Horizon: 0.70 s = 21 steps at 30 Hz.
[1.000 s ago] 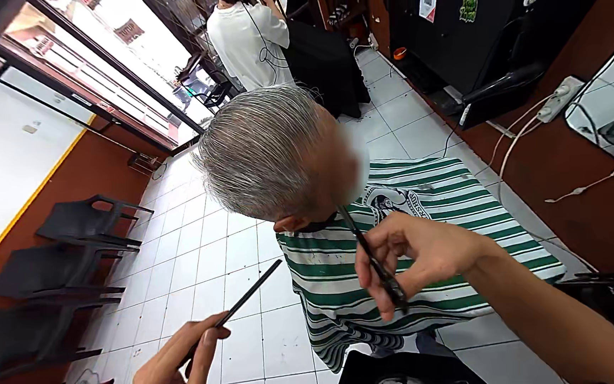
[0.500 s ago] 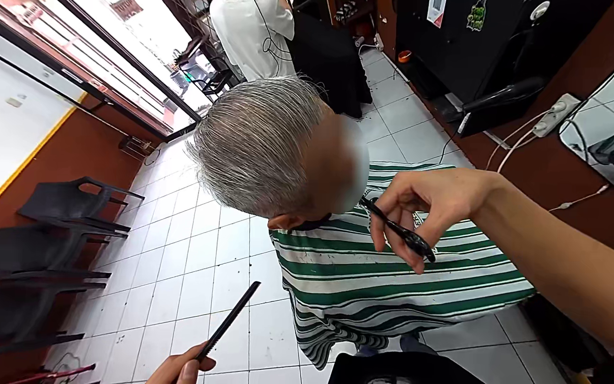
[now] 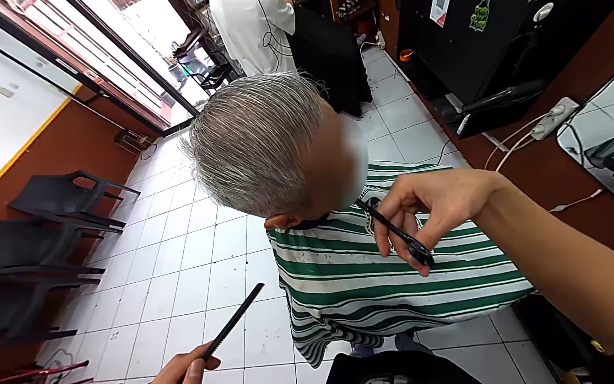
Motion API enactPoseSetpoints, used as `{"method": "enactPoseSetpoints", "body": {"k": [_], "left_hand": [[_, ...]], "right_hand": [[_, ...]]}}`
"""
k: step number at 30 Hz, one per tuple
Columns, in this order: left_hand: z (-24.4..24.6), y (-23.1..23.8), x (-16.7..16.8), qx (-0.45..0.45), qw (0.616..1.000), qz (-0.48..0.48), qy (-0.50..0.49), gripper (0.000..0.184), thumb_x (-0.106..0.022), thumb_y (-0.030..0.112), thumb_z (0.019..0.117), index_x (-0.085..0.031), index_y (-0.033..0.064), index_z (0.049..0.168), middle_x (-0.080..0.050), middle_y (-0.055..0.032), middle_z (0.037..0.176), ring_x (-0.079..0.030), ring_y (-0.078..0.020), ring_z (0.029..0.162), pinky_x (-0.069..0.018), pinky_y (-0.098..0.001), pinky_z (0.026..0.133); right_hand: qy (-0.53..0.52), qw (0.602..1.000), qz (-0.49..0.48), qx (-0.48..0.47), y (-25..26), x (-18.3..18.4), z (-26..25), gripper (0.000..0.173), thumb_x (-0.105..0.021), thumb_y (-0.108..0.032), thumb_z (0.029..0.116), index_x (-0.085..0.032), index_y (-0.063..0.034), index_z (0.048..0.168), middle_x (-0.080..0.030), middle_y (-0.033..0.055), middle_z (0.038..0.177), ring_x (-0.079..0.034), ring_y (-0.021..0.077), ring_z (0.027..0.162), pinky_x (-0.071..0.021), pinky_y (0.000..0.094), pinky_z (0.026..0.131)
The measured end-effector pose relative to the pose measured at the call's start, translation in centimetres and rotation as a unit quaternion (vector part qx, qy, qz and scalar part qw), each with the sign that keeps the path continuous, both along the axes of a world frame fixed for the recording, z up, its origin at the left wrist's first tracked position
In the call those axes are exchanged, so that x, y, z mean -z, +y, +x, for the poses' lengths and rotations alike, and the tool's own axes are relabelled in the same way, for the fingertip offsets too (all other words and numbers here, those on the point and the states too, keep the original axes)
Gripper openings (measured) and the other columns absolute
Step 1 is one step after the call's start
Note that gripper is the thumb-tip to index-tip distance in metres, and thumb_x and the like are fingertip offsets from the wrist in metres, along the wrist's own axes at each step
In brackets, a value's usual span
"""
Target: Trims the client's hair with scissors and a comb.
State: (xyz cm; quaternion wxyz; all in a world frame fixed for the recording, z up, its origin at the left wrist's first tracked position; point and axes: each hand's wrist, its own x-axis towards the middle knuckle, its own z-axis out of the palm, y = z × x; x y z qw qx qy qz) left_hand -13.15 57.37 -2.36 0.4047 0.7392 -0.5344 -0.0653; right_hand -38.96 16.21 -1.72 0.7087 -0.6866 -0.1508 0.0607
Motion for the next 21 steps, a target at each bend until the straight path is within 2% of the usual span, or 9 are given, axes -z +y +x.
{"method": "enactPoseSetpoints", "body": {"k": [3,6,8,10,13,17,21], "left_hand": [[0.5,-0.3,-0.2,0.023,1.0,-0.008,0.01,0.032,-0.047,0.024,0.1092,-0.074,0.0078,0.107,-0.069,0.0102,0.082,-0.05,0.0134,0.068,-0.0391,-0.006,0.061],[1.5,-1.2,-1.3,0.061,0.997,-0.041,0.016,0.03,-0.046,0.031,0.11,-0.075,0.0241,0.116,-0.072,0.0166,0.092,-0.056,0.0121,0.072,-0.0433,-0.0068,0.063],[2.3,-2.7,-2.4,0.085,0.993,-0.077,0.0,0.029,-0.047,0.033,0.1096,-0.074,0.0273,0.118,-0.073,0.0164,0.096,-0.06,0.0099,0.075,-0.0454,-0.0078,0.064],[2.9,-4.7,-3.2,0.094,0.987,-0.13,-0.015,0.028,-0.049,0.034,0.109,-0.075,0.0256,0.116,-0.073,0.0152,0.095,-0.06,0.009,0.073,-0.0458,-0.0081,0.063],[4.6,-7.8,-4.7,0.087,0.973,-0.215,-0.014,0.027,-0.05,0.033,0.1086,-0.075,0.0245,0.111,-0.074,0.0143,0.093,-0.059,0.0083,0.067,-0.0454,-0.0093,0.058],[7.1,-12.1,-6.8,0.106,0.963,-0.244,0.048,0.022,-0.053,0.033,0.1067,-0.074,0.0265,0.107,-0.073,0.0145,0.086,-0.057,0.0062,0.061,-0.0459,-0.012,0.056],[6.3,-16.2,-6.9,0.187,0.955,-0.223,0.062,0.023,-0.05,0.02,0.1084,-0.071,0.0096,0.111,-0.073,0.0074,0.088,-0.052,0.0061,0.059,-0.0406,-0.0105,0.053]], "right_hand": [[-0.022,1.0,-0.006,0.007,0.9,1.0,-1.1,0.029,-0.072,-0.015,0.0849,-0.071,-0.0022,0.111,-0.078,-0.0013,0.082,-0.075,0.009,0.067,-0.0639,0.025,0.061],[-0.029,0.999,-0.01,0.028,2.6,2.3,-2.7,0.032,-0.074,-0.031,0.089,-0.071,-0.0092,0.112,-0.076,-0.0081,0.084,-0.073,0.0027,0.071,-0.0614,0.0192,0.065],[-0.033,0.998,-0.01,0.055,3.3,2.4,-3.0,0.027,-0.074,-0.031,0.0908,-0.072,-0.011,0.11,-0.077,-0.008,0.086,-0.074,0.0036,0.074,-0.0622,0.0198,0.068],[-0.05,0.995,-0.014,0.081,3.7,2.3,-3.2,0.027,-0.074,-0.032,0.0921,-0.072,-0.0131,0.111,-0.077,-0.0079,0.088,-0.074,0.0043,0.076,-0.0629,0.0205,0.069],[-0.072,0.992,-0.039,0.098,4.7,1.8,-3.6,0.033,-0.073,-0.042,0.0925,-0.073,-0.0179,0.115,-0.078,-0.007,0.092,-0.075,0.0049,0.081,-0.0631,0.0212,0.072],[-0.087,0.99,-0.018,0.107,8.9,2.4,-4.5,0.032,-0.073,-0.037,0.0939,-0.073,-0.017,0.118,-0.078,-0.0049,0.094,-0.075,0.0052,0.085,-0.0628,0.0212,0.076],[-0.116,0.98,0.048,0.157,14.4,5.0,-4.9,0.032,-0.072,-0.037,0.0953,-0.073,-0.0136,0.116,-0.078,-0.0033,0.097,-0.074,0.0047,0.088,-0.0621,0.0203,0.078]]}}
